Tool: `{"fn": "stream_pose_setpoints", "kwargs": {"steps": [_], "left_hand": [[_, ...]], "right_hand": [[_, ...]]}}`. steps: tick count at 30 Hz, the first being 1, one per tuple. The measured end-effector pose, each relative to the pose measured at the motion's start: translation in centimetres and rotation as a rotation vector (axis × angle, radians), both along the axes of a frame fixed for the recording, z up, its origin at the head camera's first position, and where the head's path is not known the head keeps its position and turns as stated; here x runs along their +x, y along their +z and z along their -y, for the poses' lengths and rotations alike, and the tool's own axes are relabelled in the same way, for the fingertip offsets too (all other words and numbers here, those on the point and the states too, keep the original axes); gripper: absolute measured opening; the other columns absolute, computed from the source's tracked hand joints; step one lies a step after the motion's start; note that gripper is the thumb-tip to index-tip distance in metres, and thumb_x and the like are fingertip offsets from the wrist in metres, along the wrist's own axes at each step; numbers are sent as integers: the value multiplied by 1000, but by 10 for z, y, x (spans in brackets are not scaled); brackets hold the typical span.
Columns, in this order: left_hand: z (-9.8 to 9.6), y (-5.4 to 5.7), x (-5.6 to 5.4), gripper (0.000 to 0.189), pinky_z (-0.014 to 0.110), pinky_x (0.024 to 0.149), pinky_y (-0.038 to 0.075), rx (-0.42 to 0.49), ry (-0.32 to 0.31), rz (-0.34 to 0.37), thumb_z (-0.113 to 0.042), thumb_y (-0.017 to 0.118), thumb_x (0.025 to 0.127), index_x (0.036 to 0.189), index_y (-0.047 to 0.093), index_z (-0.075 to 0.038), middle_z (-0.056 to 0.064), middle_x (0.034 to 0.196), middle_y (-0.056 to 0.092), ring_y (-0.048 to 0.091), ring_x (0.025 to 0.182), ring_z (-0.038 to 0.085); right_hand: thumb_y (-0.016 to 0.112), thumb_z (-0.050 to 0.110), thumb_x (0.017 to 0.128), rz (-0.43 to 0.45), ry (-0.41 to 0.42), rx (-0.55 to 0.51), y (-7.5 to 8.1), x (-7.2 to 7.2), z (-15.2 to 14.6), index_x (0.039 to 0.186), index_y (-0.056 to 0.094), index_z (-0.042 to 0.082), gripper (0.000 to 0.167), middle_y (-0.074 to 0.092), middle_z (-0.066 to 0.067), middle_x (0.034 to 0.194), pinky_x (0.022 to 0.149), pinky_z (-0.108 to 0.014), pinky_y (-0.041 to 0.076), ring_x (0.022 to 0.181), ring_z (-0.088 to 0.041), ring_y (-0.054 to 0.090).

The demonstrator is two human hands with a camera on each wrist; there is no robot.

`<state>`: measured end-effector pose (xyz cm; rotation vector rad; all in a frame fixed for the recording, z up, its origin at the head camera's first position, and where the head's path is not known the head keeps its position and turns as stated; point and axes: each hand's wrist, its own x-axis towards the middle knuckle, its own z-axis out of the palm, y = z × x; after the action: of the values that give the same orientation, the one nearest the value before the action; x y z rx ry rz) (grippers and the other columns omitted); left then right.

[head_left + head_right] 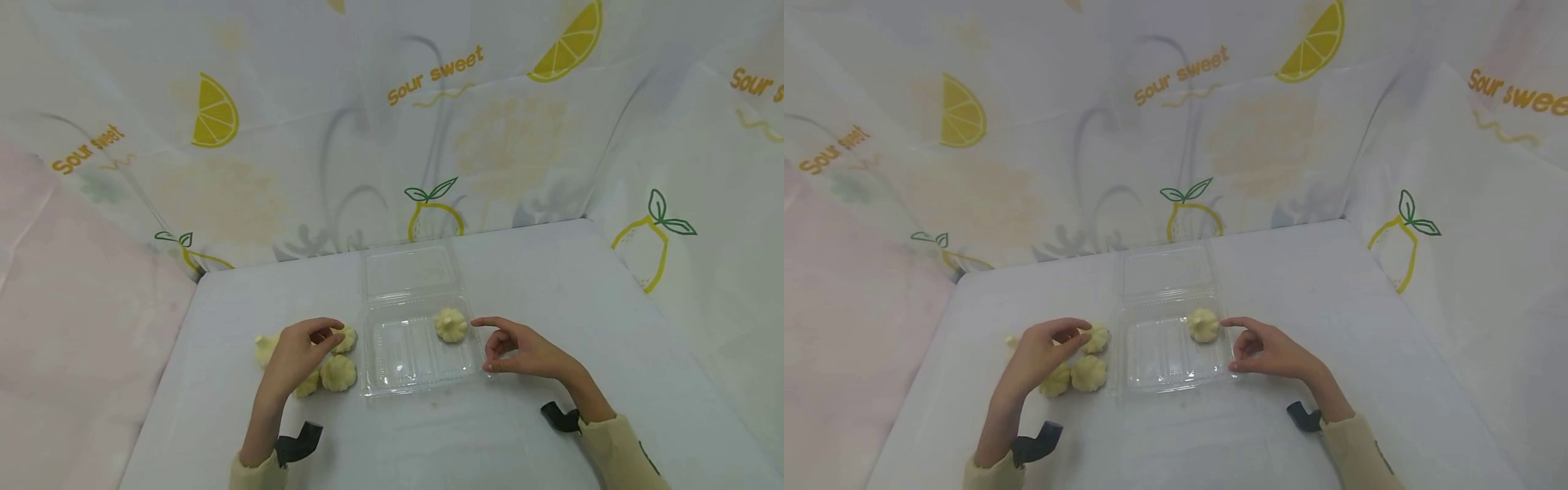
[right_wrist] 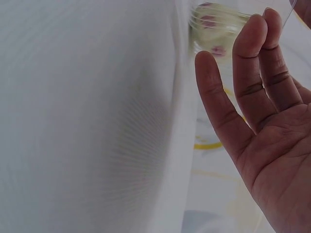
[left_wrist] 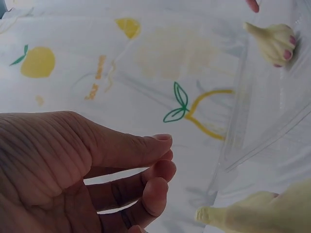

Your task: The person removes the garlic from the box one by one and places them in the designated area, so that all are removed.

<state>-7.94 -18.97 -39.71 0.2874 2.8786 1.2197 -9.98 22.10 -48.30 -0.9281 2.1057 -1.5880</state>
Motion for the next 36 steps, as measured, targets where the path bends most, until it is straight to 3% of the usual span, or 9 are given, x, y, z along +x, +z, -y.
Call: {"fn": "stream_pose_setpoints", "kwargs": {"steps": [16,27,36], "left_hand": [[-32,-8,-12,15,29,66,49,85,-49,2,-11,74,88,103,75,-7,-2,80,64,59,75,15],[-50,-18,-19,15,28,62,48,78,-58,-46,-10,75,87,101,75,-7,-4,77,64,59,70,13],[-63,-23,-24,16,29,62,48,81,-73,-28,-13,76,87,102,75,-8,-6,76,62,59,70,12]], "right_hand": [[76,8,87,-1,10,-8,-2,-1,-1,144,37,-4,70,66,-4,83,80,-34,54,76,-20,66],[76,9,87,-14,3,-5,-2,-1,-1,144,38,-4,70,65,-3,82,79,-34,54,75,-19,65],[75,9,88,-17,8,-15,-1,0,-1,144,37,-5,69,65,-4,82,78,-34,55,74,-19,65]]}}
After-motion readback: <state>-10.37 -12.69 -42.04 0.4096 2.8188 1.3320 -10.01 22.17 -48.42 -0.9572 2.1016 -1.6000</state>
